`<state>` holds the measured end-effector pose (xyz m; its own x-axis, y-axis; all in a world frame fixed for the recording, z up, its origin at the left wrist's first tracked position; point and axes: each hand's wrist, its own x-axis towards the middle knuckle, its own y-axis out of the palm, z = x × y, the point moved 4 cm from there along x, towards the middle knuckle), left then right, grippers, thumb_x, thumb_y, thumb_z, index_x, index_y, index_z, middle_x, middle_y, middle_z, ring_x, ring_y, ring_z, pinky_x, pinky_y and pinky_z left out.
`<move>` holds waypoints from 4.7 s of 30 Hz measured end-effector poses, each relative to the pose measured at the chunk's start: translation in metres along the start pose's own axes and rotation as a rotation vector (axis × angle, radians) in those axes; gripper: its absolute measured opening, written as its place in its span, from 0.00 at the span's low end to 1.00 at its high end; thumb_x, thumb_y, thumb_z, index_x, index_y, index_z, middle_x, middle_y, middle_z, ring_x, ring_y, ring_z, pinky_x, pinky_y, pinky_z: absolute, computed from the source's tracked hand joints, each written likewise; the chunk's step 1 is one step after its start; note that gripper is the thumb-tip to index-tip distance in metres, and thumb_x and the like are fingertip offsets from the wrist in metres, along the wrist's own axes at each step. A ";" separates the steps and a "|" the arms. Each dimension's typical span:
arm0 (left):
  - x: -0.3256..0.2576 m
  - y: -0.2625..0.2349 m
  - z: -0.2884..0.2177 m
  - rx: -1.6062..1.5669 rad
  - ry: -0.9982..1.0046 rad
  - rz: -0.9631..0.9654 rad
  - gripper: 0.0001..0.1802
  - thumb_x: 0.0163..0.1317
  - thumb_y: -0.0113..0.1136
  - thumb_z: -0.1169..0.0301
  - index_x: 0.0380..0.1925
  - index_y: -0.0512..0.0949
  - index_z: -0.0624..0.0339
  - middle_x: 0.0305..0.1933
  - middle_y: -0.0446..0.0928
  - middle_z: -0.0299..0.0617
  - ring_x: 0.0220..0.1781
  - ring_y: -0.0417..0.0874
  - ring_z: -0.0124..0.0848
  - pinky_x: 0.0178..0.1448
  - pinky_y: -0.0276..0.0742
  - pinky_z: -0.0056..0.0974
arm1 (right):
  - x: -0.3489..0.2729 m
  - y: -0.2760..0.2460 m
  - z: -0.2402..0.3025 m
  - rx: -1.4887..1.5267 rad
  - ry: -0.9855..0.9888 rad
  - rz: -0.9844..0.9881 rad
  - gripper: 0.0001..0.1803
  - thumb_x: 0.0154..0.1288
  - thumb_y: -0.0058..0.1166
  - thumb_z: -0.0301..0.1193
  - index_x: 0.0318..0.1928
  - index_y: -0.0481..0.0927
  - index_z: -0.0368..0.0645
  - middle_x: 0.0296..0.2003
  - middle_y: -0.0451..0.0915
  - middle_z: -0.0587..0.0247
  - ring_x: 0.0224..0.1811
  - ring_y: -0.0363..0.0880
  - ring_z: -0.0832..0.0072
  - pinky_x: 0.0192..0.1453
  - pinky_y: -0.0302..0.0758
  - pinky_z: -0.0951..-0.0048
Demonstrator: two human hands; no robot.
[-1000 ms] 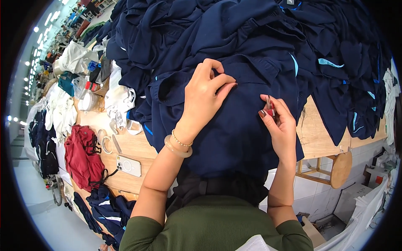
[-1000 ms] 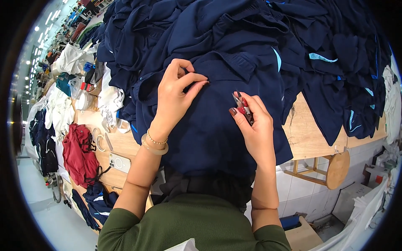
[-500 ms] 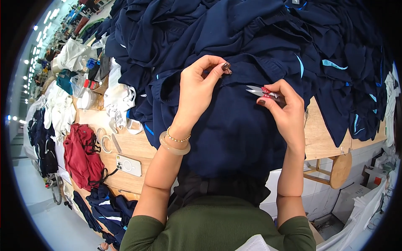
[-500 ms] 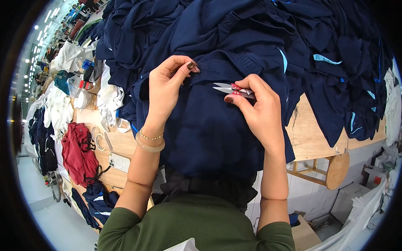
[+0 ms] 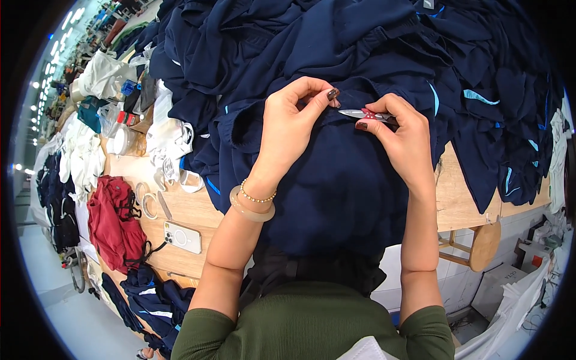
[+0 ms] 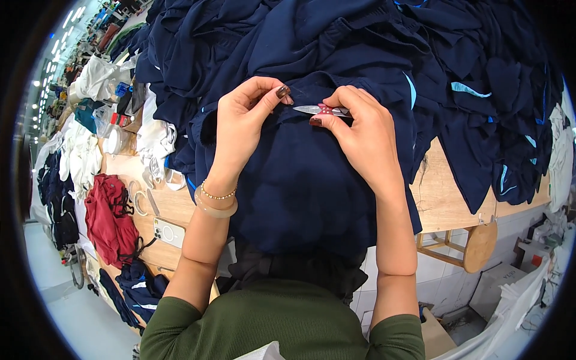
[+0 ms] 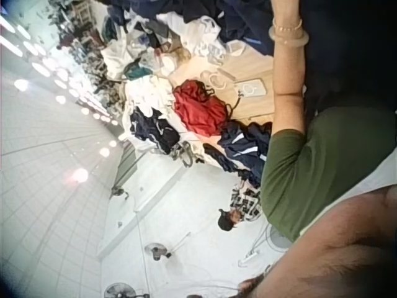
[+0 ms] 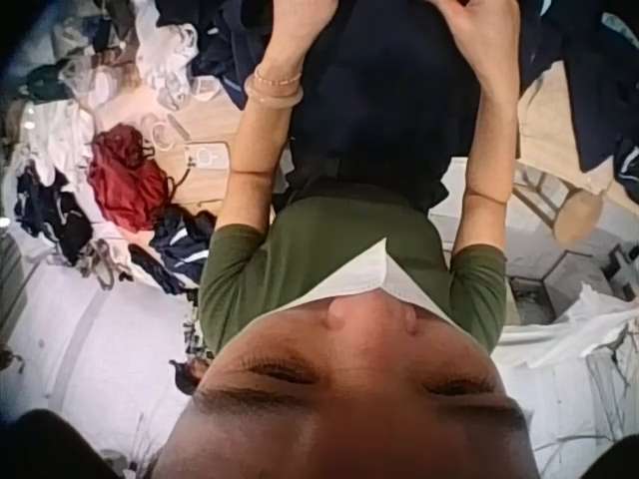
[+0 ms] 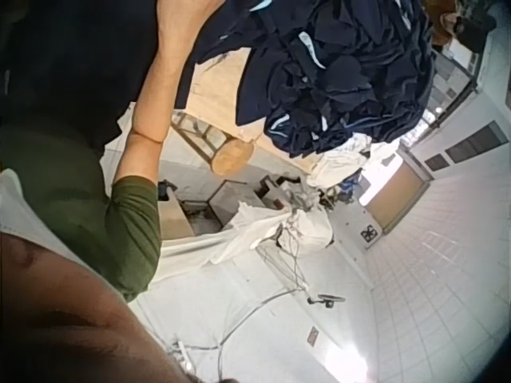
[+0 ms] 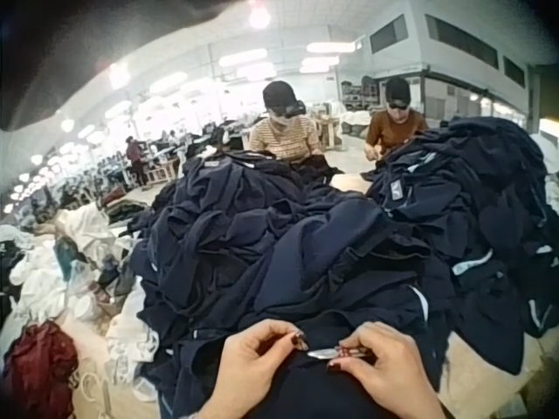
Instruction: Trim loose threads and inspect labels on finished athletic shorts at a garment factory workbench.
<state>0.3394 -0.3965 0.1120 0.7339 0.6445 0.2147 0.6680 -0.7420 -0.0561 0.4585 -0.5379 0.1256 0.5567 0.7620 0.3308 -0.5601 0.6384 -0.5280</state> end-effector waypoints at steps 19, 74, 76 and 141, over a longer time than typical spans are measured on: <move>-0.001 0.000 -0.001 -0.052 -0.022 -0.024 0.07 0.67 0.59 0.75 0.39 0.82 0.69 0.33 0.83 0.38 0.35 0.81 0.20 0.39 0.71 0.22 | 0.002 0.004 0.005 -0.032 -0.036 -0.014 0.13 0.52 0.68 0.28 0.33 0.78 0.35 0.29 0.80 0.59 0.30 0.78 0.67 0.36 0.73 0.70; -0.013 -0.009 0.019 0.090 -0.006 0.059 0.15 0.64 0.60 0.79 0.52 0.78 0.65 0.41 0.79 0.35 0.45 0.77 0.20 0.53 0.72 0.26 | 0.010 0.031 -0.003 -0.063 -0.061 0.050 0.17 0.53 0.57 0.15 0.45 0.80 0.41 0.36 0.81 0.57 0.33 0.82 0.60 0.38 0.76 0.72; -0.013 -0.009 0.023 0.056 -0.048 0.054 0.15 0.65 0.59 0.80 0.52 0.77 0.65 0.41 0.80 0.35 0.44 0.77 0.20 0.53 0.71 0.25 | 0.024 0.020 0.002 -0.058 -0.155 -0.013 0.15 0.51 0.56 0.14 0.40 0.81 0.39 0.31 0.79 0.57 0.31 0.81 0.60 0.36 0.74 0.70; 0.000 0.004 -0.023 0.674 0.505 -0.168 0.03 0.58 0.63 0.81 0.33 0.80 0.66 0.29 0.80 0.42 0.29 0.82 0.34 0.34 0.75 0.32 | 0.012 0.002 0.016 -0.219 -0.236 -0.140 0.09 0.54 0.65 0.26 0.35 0.81 0.38 0.31 0.78 0.65 0.34 0.72 0.67 0.39 0.71 0.70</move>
<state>0.3393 -0.4040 0.1342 0.5827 0.4578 0.6715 0.8109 -0.2732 -0.5174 0.4544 -0.5256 0.1412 0.4477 0.6889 0.5700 -0.3287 0.7197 -0.6116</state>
